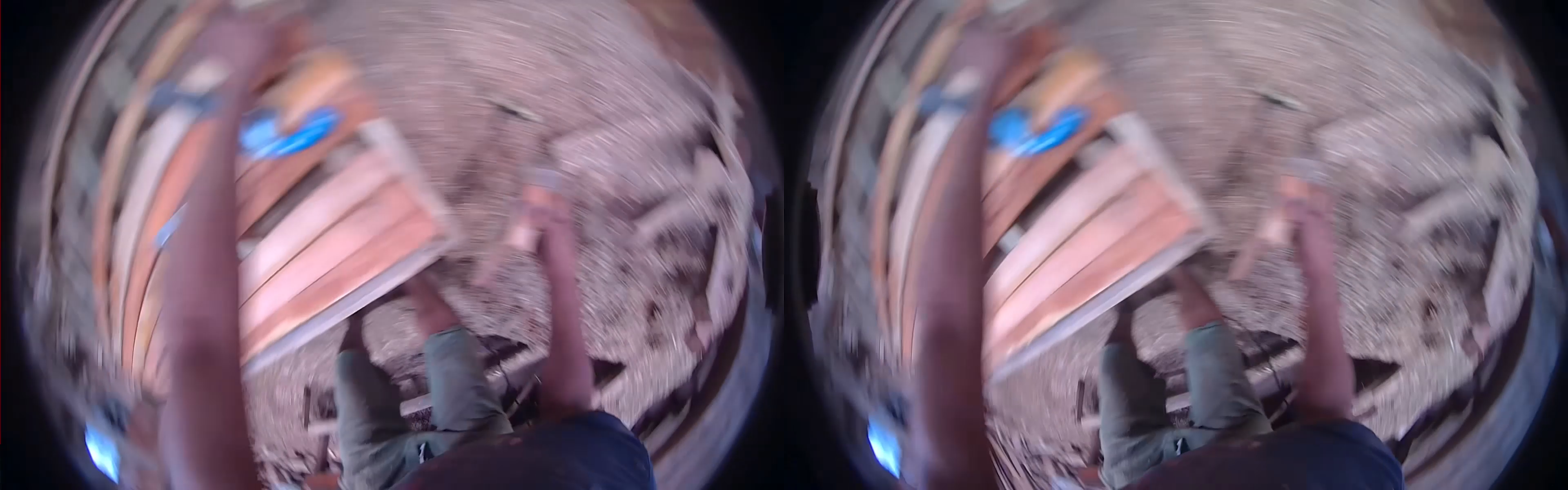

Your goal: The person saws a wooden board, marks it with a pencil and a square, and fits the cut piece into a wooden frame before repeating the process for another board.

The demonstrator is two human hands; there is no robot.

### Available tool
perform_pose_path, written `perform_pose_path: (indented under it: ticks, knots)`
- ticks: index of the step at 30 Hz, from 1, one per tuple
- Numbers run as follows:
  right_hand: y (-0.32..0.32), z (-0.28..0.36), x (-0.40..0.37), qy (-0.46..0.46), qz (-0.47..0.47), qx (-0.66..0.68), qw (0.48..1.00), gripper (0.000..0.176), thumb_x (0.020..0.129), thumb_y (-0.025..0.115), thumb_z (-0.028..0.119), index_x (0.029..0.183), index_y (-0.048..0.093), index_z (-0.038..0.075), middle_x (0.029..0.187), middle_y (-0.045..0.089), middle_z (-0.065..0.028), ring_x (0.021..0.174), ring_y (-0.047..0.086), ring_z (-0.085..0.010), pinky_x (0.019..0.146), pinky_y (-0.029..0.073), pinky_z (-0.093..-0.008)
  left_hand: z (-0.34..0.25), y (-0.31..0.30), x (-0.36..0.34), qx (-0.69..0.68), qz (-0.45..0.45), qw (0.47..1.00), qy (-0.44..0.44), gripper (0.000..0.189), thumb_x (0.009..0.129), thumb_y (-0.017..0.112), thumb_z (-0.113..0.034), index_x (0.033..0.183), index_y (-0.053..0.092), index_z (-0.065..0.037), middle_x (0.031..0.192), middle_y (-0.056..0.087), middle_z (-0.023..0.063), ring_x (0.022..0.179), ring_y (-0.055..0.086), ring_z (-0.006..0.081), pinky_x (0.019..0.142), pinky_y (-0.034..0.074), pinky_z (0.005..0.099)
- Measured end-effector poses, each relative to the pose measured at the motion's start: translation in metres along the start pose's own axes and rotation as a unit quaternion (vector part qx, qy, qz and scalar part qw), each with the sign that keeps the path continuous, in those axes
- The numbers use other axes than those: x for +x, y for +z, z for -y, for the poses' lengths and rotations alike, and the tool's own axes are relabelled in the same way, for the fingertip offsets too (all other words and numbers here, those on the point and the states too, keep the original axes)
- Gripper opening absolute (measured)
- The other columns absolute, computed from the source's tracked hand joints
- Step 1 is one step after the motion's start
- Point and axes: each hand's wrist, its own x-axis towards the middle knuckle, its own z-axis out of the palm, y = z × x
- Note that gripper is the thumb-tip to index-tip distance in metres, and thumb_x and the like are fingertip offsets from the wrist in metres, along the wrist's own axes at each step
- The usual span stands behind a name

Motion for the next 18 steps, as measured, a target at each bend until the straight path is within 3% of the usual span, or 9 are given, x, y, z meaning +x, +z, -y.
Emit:
perform_pose_path:
  ticks: [2, 3, 5, 8, 10, 11, 14, 16, 18]
  knots:
    - [-0.014, 0.028, 0.003, -0.037, 0.028, -0.035, 0.998, 0.043, 0.09, 0.068, 0.024, 0.13, 0.068, 0.007, 0.113, 0.069, -0.0051, 0.099, 0.066, -0.0191, 0.085, 0.055, -0.0375, -0.034, -0.032, -0.123, -0.088, -0.088, 0.992, -0.013, 0.066, 0.098, 0.06, -0.052, 0.155, 0.054, -0.018, 0.125, 0.068, 0.0241, 0.114, 0.066, 0.0415, 0.098, 0.053, 0.0538]
    - [-0.007, 0.04, 0.007, -0.055, 0.07, 0.04, 0.995, 0.053, 0.097, 0.066, 0.021, 0.147, 0.058, 0.006, 0.132, 0.068, -0.0072, 0.118, 0.066, -0.0219, 0.103, 0.053, -0.0395, -0.038, -0.043, -0.185, -0.118, -0.111, 0.986, -0.032, 0.066, 0.098, 0.061, -0.05, 0.154, 0.054, -0.016, 0.128, 0.066, 0.0256, 0.117, 0.064, 0.0426, 0.101, 0.052, 0.0538]
    - [0.012, 0.055, 0.029, -0.061, 0.101, 0.045, 0.992, 0.062, 0.089, 0.069, 0.023, 0.147, 0.06, 0.003, 0.137, 0.066, -0.0097, 0.12, 0.065, -0.0246, 0.104, 0.053, -0.0428, -0.044, -0.064, -0.311, -0.172, -0.112, 0.972, -0.116, 0.066, 0.098, 0.063, -0.047, 0.154, 0.053, -0.012, 0.134, 0.062, 0.0287, 0.124, 0.06, 0.0449, 0.105, 0.05, 0.0538]
    - [0.096, 0.046, 0.027, -0.085, 0.127, 0.084, 0.985, 0.056, 0.094, 0.071, 0.018, 0.147, 0.06, 0.004, 0.139, 0.065, -0.011, 0.122, 0.065, -0.0251, 0.102, 0.055, -0.042, -0.03, -0.106, -0.521, -0.19, -0.049, 0.912, -0.359, 0.067, 0.098, 0.065, -0.042, 0.152, 0.052, -0.006, 0.143, 0.056, 0.0332, 0.134, 0.054, 0.0483, 0.112, 0.046, 0.0539]
    - [0.148, 0.044, 0.005, -0.133, 0.124, 0.039, 0.983, 0.053, 0.096, 0.072, 0.018, 0.146, 0.061, 0.005, 0.139, 0.065, -0.0116, 0.122, 0.065, -0.0258, 0.099, 0.056, -0.0423, -0.032, -0.14, -0.659, -0.171, 0.043, 0.835, -0.521, 0.068, 0.097, 0.066, -0.039, 0.152, 0.051, -0.002, 0.148, 0.052, 0.0363, 0.141, 0.05, 0.0505, 0.116, 0.044, 0.0539]
    - [0.185, 0.026, -0.022, -0.171, 0.137, 0.001, 0.976, 0.052, 0.097, 0.073, 0.019, 0.145, 0.061, 0.005, 0.139, 0.065, -0.0121, 0.121, 0.065, -0.0261, 0.097, 0.056, -0.0426, -0.038, -0.169, -0.718, -0.164, 0.124, 0.769, -0.606, 0.065, 0.094, 0.066, -0.043, 0.147, 0.056, -0.006, 0.143, 0.059, 0.0313, 0.133, 0.057, 0.0496, 0.114, 0.046, 0.0546]
    - [0.338, -0.051, -0.219, -0.225, 0.214, -0.096, 0.946, 0.054, 0.1, 0.072, 0.026, 0.147, 0.057, 0.003, 0.14, 0.063, -0.0152, 0.122, 0.064, -0.0272, 0.096, 0.055, -0.0432, -0.051, -0.248, -0.856, -0.144, 0.359, 0.614, -0.687, 0.045, 0.092, 0.061, -0.028, 0.131, 0.071, -0.009, 0.134, 0.069, 0.0238, 0.126, 0.067, 0.0398, 0.108, 0.052, 0.0533]
    - [0.399, -0.135, -0.382, -0.188, 0.393, -0.178, 0.882, 0.059, 0.102, 0.069, 0.03, 0.15, 0.052, 0.001, 0.145, 0.059, -0.0183, 0.129, 0.059, -0.0297, 0.105, 0.048, -0.0435, -0.078, -0.272, -0.926, -0.085, 0.342, 0.597, -0.721, 0.042, 0.093, 0.06, -0.03, 0.127, 0.074, -0.009, 0.134, 0.071, 0.0208, 0.125, 0.068, 0.0391, 0.108, 0.052, 0.0522]
    - [0.419, -0.212, -0.547, -0.148, 0.591, -0.274, 0.744, 0.064, 0.104, 0.067, 0.033, 0.154, 0.046, -0.001, 0.15, 0.054, -0.0214, 0.136, 0.055, -0.0322, 0.114, 0.042, -0.0439, -0.093, -0.286, -0.95, -0.097, 0.321, 0.57, -0.75, 0.046, 0.093, 0.063, -0.035, 0.128, 0.072, -0.008, 0.135, 0.07, 0.0219, 0.127, 0.067, 0.0394, 0.108, 0.052, 0.0527]
